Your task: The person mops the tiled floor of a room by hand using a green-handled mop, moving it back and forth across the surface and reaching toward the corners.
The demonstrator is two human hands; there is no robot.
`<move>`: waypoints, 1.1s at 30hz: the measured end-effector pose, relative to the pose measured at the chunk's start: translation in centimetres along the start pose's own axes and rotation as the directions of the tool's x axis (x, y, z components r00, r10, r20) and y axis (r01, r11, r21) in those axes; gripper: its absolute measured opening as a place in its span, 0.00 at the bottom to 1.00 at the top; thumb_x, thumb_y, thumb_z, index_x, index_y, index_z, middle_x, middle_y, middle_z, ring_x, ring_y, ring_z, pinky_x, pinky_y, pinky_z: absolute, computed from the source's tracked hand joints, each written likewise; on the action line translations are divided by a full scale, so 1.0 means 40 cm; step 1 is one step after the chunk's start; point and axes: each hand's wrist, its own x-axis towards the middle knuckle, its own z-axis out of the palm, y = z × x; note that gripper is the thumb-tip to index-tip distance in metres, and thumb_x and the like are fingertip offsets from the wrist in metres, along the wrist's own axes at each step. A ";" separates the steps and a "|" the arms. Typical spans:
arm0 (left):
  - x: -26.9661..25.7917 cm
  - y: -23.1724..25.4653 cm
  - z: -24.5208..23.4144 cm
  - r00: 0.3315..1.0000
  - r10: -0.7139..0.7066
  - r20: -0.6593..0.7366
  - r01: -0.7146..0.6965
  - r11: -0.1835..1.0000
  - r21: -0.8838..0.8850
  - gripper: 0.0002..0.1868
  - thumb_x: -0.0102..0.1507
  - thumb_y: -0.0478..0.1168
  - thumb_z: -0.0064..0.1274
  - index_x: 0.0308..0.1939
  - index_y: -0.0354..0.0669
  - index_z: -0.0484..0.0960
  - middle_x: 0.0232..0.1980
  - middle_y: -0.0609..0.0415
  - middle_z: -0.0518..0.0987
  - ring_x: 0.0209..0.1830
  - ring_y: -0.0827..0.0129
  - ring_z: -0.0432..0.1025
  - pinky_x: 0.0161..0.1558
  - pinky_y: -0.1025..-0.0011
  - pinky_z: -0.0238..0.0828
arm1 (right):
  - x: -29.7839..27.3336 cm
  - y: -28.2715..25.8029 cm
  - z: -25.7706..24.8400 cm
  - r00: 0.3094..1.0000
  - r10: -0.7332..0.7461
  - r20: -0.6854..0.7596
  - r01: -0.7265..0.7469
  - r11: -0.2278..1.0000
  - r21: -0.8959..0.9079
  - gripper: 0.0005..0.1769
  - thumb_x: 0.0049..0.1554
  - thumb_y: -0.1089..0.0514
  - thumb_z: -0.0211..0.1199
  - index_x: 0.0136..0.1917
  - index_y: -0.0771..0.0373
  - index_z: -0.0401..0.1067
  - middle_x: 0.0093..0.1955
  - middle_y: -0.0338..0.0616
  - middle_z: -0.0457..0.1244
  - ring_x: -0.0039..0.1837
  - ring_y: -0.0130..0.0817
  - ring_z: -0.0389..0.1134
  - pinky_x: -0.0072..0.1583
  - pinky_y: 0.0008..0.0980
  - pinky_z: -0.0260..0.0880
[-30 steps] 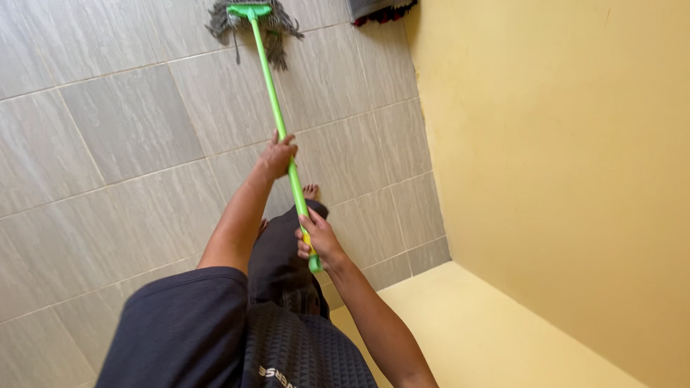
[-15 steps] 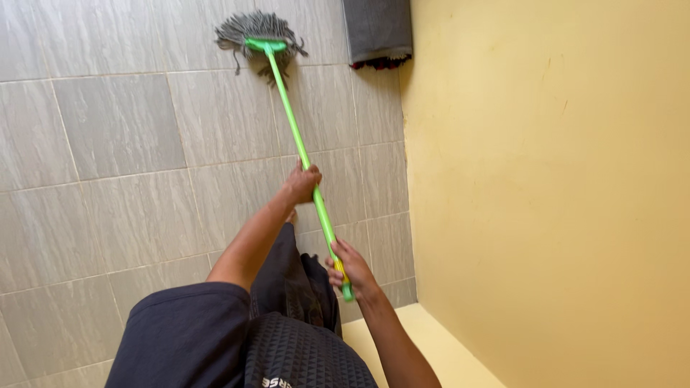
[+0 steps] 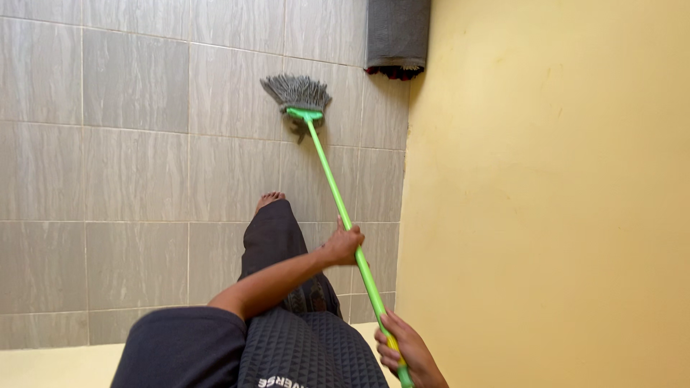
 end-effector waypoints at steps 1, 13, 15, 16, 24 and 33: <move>-0.024 0.054 0.032 1.000 0.002 -0.005 -0.002 1.000 0.006 0.33 0.50 0.66 0.68 0.35 0.39 0.81 0.45 0.43 0.74 0.49 0.42 0.74 0.73 0.22 0.29 | -0.021 0.030 -0.071 0.999 0.037 -0.029 -0.039 0.997 -0.068 0.32 0.65 0.51 0.54 0.81 0.45 0.53 0.33 0.41 0.55 0.23 0.25 0.48 0.24 0.24 0.49; -0.087 0.367 0.319 0.998 0.028 0.063 -0.017 0.986 -0.165 0.26 0.56 0.57 0.67 0.38 0.35 0.82 0.45 0.39 0.75 0.61 0.40 0.68 0.68 0.16 0.22 | -0.074 0.169 -0.581 0.999 -0.032 0.005 0.031 0.888 -0.459 0.34 0.65 0.51 0.57 0.83 0.48 0.55 0.31 0.45 0.58 0.30 0.27 0.58 0.32 0.23 0.60; -0.055 0.277 0.342 0.998 -0.045 0.031 0.048 0.995 -0.087 0.19 0.57 0.50 0.66 0.39 0.39 0.81 0.47 0.43 0.75 0.55 0.43 0.71 0.74 0.23 0.25 | -0.061 0.172 -0.484 1.000 -0.029 0.002 0.028 0.921 -0.389 0.35 0.64 0.51 0.57 0.82 0.48 0.55 0.30 0.42 0.57 0.26 0.25 0.53 0.28 0.23 0.55; -0.036 0.226 0.322 0.999 -0.040 0.023 0.041 0.997 -0.060 0.17 0.56 0.47 0.67 0.39 0.40 0.81 0.46 0.44 0.75 0.56 0.45 0.71 0.74 0.22 0.26 | -0.028 0.157 -0.405 0.997 -0.055 0.045 0.067 0.939 -0.337 0.34 0.64 0.50 0.57 0.82 0.49 0.55 0.29 0.40 0.56 0.23 0.23 0.50 0.25 0.22 0.51; 0.146 -0.072 0.136 0.974 0.066 -0.217 -0.067 0.998 0.004 0.17 0.55 0.48 0.68 0.35 0.41 0.80 0.50 0.43 0.76 0.60 0.48 0.71 0.72 0.23 0.34 | 0.092 -0.097 -0.060 0.999 -0.026 0.048 0.034 0.985 -0.170 0.29 0.65 0.52 0.56 0.77 0.51 0.56 0.31 0.37 0.55 0.24 0.22 0.51 0.25 0.22 0.52; 0.468 -0.378 -0.331 0.937 -0.320 -0.142 0.350 0.865 0.360 0.41 0.57 0.61 0.62 0.68 0.47 0.66 0.82 0.51 0.46 0.81 0.52 0.42 0.72 0.39 0.47 | 0.473 -0.455 0.263 0.961 -0.141 0.238 0.165 0.983 -0.085 0.11 0.67 0.51 0.54 0.59 0.53 0.58 0.34 0.36 0.56 0.25 0.21 0.52 0.27 0.23 0.55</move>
